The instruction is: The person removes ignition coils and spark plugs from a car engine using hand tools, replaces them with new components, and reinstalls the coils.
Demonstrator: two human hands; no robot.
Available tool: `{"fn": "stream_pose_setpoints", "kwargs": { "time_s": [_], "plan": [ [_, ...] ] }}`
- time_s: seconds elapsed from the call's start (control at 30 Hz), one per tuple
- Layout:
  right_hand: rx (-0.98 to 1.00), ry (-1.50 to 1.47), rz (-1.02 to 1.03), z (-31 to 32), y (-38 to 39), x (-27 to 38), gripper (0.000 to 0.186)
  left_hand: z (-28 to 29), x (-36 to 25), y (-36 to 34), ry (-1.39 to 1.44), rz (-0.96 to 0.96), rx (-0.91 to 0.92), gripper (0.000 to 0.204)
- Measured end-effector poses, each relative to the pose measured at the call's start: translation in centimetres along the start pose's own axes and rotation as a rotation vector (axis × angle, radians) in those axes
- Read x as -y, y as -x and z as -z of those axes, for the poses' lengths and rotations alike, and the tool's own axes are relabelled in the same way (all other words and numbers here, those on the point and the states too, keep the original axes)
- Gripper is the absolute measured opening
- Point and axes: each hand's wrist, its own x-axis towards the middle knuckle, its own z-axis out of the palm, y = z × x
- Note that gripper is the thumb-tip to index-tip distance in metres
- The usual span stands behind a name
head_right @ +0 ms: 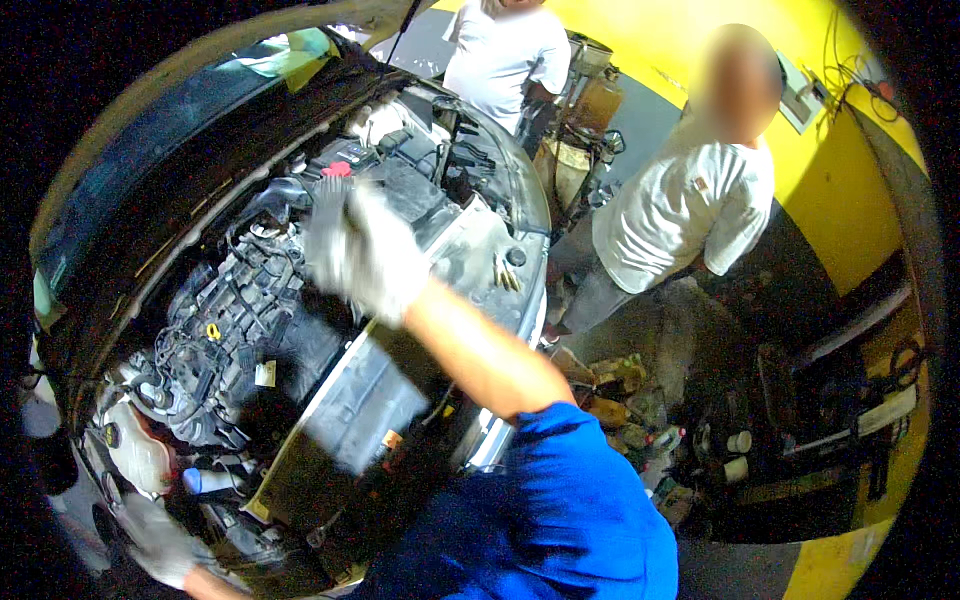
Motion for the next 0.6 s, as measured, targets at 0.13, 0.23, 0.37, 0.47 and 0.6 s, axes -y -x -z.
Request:
{"fn": "stream_pose_setpoints", "kwargs": {
  "time_s": [0.13, 0.23, 0.37, 0.47, 0.6],
  "plan": [
    [-0.046, -0.114, -0.318, 4.9, 11.3, -9.8, 0.051, 8.6, 4.6, 8.4, -0.166, 0.083, -0.013, 0.053],
    [-0.14, -0.138, -0.358, 5.4, 15.3, -11.1, 0.05, 13.1, 7.1, 11.9, 0.051, 0.296, 0.052, 0.054],
    [-0.047, -0.051, -0.375, 6.3, 16.3, -12.5, 0.048, 10.4, 9.1, 13.8, 0.072, 0.328, 0.149, 0.054],
    [-0.021, -0.124, -0.358, 6.5, 16.8, -12.3, 0.045, 9.3, 9.4, 14.2, -0.208, 0.113, 0.142, 0.069],
    [-0.193, 0.2, -0.286, 8.0, 17.7, -13.0, 0.045, 8.0, 10.3, 15.2, -0.212, 0.079, 0.155, 0.07]
  ]
}}
